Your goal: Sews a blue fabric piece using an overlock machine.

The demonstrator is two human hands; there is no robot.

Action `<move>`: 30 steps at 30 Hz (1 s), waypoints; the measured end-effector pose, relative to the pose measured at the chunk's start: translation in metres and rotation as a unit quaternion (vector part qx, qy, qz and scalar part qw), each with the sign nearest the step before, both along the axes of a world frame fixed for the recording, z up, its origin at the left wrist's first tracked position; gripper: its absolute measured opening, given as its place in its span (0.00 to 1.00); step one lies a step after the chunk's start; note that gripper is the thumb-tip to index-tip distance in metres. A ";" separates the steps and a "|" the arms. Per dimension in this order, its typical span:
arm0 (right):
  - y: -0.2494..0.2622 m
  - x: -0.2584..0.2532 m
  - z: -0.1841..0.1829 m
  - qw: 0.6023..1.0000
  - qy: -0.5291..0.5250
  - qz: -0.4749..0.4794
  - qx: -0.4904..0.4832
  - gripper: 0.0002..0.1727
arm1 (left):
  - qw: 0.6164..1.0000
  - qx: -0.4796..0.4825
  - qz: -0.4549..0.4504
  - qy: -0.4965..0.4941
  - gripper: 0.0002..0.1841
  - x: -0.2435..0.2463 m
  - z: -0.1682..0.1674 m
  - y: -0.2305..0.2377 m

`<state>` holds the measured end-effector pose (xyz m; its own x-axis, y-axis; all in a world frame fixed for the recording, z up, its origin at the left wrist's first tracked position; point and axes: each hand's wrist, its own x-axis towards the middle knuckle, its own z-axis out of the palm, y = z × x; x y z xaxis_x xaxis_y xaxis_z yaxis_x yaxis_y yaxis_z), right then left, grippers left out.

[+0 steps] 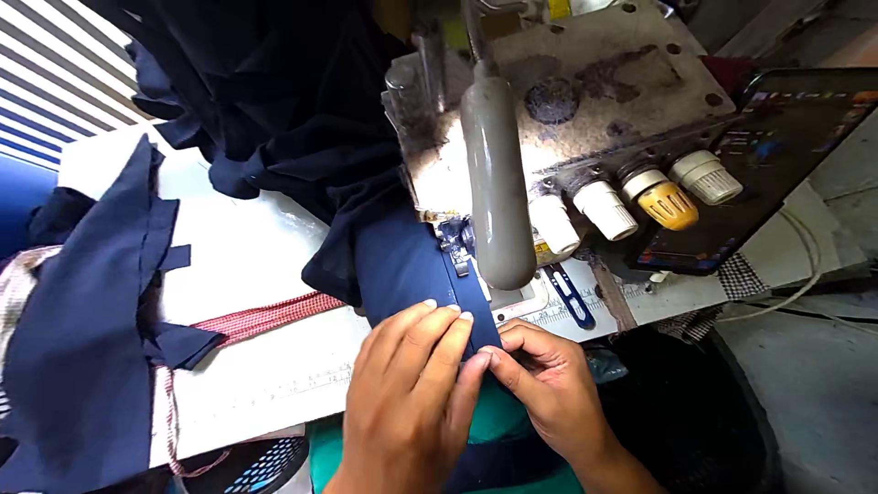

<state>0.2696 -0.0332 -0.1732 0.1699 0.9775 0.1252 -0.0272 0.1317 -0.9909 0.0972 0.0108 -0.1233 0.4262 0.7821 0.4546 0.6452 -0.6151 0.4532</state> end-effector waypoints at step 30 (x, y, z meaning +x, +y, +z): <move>0.018 -0.019 0.016 0.961 -0.233 -0.118 0.088 0.13 | 0.998 0.062 0.011 0.029 0.16 -0.004 -0.022 0.037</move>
